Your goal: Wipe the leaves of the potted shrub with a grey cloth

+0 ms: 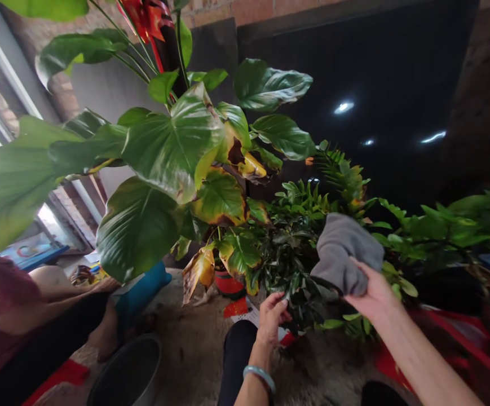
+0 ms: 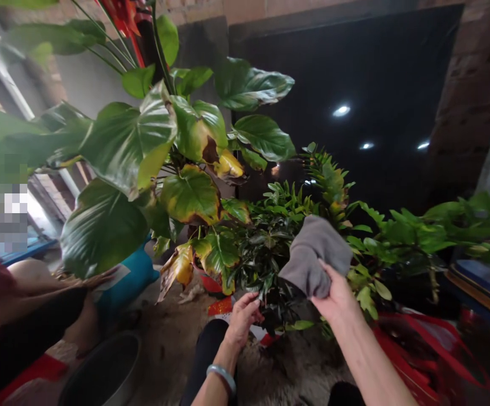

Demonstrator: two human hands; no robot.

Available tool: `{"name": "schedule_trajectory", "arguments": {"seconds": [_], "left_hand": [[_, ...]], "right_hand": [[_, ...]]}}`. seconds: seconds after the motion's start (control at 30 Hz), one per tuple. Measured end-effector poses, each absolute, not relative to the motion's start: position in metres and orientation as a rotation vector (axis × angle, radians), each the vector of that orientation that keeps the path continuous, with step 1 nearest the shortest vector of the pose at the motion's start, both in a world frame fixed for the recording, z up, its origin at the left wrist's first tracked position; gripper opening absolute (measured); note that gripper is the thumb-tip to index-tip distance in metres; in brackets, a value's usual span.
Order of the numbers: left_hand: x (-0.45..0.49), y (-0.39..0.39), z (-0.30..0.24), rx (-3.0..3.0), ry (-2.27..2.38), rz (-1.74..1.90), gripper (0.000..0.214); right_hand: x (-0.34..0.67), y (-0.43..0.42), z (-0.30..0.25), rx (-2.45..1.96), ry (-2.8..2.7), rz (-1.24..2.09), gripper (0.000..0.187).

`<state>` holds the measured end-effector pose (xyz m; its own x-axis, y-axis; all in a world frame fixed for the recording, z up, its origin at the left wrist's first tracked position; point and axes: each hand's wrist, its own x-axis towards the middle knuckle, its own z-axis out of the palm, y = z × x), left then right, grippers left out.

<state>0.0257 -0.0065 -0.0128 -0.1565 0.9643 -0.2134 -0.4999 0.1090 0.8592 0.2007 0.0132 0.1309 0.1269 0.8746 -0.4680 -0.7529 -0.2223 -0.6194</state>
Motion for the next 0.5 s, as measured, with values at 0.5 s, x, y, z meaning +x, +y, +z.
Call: {"name": "schedule_trajectory", "arguments": {"seconds": [0.5], "left_hand": [[0.028, -0.005, -0.018, 0.599, 1.059, 1.457, 0.048]], "right_hand": [[0.192, 0.003, 0.135, -0.897, -0.075, 1.495, 0.019]]}}
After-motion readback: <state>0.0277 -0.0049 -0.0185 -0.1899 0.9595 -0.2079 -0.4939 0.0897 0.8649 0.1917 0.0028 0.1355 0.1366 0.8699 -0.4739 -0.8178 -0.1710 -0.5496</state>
